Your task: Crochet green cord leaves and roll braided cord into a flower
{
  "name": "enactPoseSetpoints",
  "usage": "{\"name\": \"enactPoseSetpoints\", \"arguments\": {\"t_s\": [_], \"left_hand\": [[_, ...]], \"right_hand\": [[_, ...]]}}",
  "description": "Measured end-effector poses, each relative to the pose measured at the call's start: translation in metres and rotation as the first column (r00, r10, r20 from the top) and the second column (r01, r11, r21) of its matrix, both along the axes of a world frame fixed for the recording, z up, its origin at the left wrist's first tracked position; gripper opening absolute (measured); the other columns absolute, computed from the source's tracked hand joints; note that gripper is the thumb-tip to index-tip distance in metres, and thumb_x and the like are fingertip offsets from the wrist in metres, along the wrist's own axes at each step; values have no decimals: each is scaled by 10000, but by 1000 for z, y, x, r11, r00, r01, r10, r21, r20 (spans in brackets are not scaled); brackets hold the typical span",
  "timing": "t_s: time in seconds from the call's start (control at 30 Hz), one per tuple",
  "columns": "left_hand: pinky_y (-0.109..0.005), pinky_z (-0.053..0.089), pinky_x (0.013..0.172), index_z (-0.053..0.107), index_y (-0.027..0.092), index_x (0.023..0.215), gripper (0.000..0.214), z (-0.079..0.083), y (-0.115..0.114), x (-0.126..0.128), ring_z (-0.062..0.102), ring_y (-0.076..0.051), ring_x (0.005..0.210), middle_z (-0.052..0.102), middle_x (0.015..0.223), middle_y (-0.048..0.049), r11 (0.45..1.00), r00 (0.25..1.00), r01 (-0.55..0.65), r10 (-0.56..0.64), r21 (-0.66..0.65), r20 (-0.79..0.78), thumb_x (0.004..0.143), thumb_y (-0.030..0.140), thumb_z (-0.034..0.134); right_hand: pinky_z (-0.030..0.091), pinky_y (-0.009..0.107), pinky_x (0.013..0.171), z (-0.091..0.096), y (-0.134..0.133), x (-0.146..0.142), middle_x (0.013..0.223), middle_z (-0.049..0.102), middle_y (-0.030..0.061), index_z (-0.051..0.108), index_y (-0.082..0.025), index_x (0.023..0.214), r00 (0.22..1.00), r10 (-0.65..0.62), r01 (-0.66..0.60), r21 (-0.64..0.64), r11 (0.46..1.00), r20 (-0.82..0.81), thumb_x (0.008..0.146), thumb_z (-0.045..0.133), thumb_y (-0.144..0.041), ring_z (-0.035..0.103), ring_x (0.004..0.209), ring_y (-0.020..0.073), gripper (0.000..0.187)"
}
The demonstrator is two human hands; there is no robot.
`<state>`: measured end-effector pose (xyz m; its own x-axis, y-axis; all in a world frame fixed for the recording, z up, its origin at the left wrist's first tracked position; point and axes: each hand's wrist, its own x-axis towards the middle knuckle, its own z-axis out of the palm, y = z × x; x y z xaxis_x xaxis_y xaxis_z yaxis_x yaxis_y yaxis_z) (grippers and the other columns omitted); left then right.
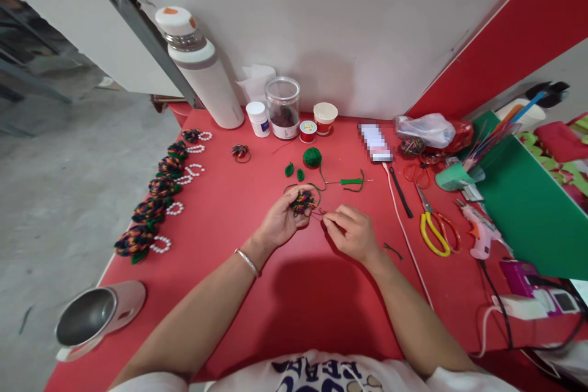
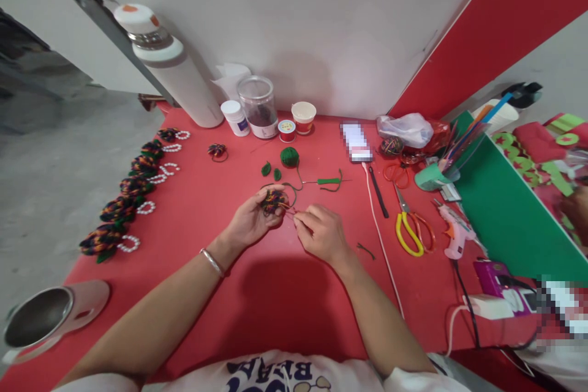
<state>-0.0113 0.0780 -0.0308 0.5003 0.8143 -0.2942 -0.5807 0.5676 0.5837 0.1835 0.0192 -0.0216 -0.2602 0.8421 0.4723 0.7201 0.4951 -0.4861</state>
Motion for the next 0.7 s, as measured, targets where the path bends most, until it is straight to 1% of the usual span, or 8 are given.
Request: {"name": "enactPoseSetpoints", "arguments": {"t_s": [0.17, 0.4, 0.7], "left_hand": [[-169, 352, 463, 674, 167, 1111, 324, -1, 1, 0, 559, -123, 632, 647, 858, -74, 1000, 1000, 7, -6, -4, 15, 856, 366, 652], [-172, 360, 467, 674, 164, 1118, 334, -3, 0, -1, 556, -127, 642, 636, 847, -75, 1000, 1000, 5, -5, -8, -1, 862, 377, 645], [-176, 342, 456, 681, 150, 1103, 339, 1, -1, 2, 550, -128, 625, 627, 849, -80, 1000, 999, 3, -4, -6, -49, 866, 387, 628]], "right_hand": [[440, 265, 678, 2, 0, -1, 741, 614, 19, 712, -211, 878, 1000, 26, -26, 11, 1000, -7, 937, 584, -187, 571, 703, 143, 143], [439, 263, 667, 2, 0, -1, 731, 608, 17, 703, -211, 879, 999, 23, -23, -2, 1000, -29, 938, 574, -181, 566, 690, 141, 145], [443, 267, 673, 2, 0, 1, 730, 614, 23, 711, -208, 879, 999, 34, -35, 22, 999, 37, 956, 561, -191, 568, 693, 145, 169]]}}
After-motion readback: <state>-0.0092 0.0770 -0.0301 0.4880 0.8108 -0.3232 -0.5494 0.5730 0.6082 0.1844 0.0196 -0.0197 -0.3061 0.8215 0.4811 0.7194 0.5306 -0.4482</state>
